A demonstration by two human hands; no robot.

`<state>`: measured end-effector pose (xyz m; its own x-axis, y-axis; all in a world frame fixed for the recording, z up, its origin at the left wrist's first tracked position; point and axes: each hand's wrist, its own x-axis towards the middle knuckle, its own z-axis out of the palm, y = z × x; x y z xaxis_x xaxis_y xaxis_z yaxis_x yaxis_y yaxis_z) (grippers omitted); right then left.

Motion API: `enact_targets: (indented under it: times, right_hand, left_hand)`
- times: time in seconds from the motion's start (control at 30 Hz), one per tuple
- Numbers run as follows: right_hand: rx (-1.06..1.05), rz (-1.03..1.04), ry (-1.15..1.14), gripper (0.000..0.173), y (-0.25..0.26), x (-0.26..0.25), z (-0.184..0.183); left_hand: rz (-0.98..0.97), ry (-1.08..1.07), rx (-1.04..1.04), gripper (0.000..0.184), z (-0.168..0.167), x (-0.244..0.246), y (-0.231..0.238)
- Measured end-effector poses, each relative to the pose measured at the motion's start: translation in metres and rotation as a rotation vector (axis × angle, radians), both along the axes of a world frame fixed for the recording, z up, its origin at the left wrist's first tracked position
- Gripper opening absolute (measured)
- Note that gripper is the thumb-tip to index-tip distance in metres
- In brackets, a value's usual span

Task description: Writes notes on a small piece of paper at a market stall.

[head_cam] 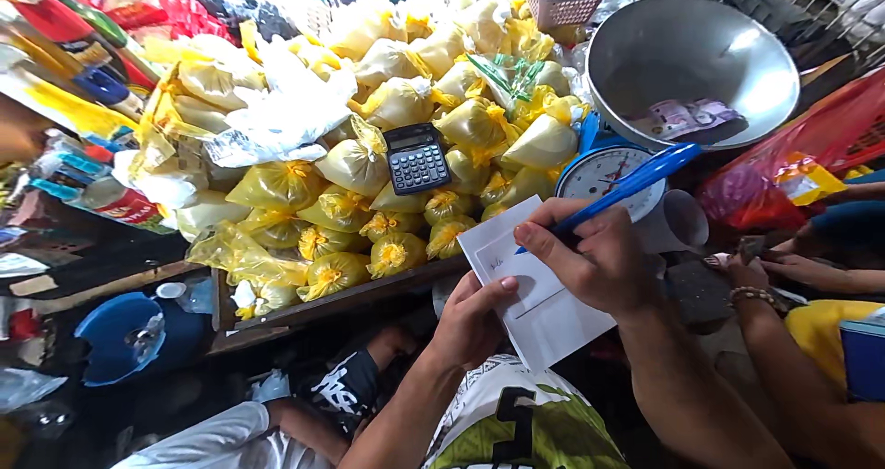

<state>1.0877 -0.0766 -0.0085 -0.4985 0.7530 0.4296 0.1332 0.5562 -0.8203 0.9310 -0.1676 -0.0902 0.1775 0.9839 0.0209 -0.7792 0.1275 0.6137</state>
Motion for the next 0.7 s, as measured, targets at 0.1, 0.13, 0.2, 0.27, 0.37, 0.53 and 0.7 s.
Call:
enact_targets:
  times: [0.1,0.13,0.2,0.27,0.37,0.53,0.7]
  right_hand:
    - [0.040,-0.024,-0.052,0.016,0.0003,-0.0025,-0.0024]
    - [0.050,-0.033,-0.059,0.017,0.0003,-0.0033,-0.0038]
    - [0.068,-0.031,-0.059,0.017,-0.0002,-0.0046,-0.0058]
    - [0.089,0.000,-0.059,0.017,0.0001,-0.0039,-0.0066]
    - [0.092,-0.011,-0.059,0.016,0.0011,-0.0039,-0.0071]
    - [0.034,-0.011,-0.001,0.015,-0.0013,-0.0003,-0.0049]
    - [-0.008,-0.044,0.004,0.012,-0.0021,-0.0017,-0.0060]
  left_hand:
    - [0.009,0.005,0.010,0.025,0.0005,-0.0001,0.0004]
    - [0.013,0.008,0.008,0.025,0.0007,-0.0002,0.0001]
    - [0.017,0.012,0.004,0.025,0.0002,-0.0005,-0.0003]
    - [0.019,0.020,0.000,0.026,-0.0007,-0.0005,-0.0008]
    - [0.016,0.012,-0.005,0.027,-0.0003,-0.0002,-0.0018]
    - [0.020,-0.018,-0.014,0.025,-0.0008,0.0006,-0.0026]
    - [0.060,-0.018,-0.030,0.023,0.0015,0.0025,-0.0043]
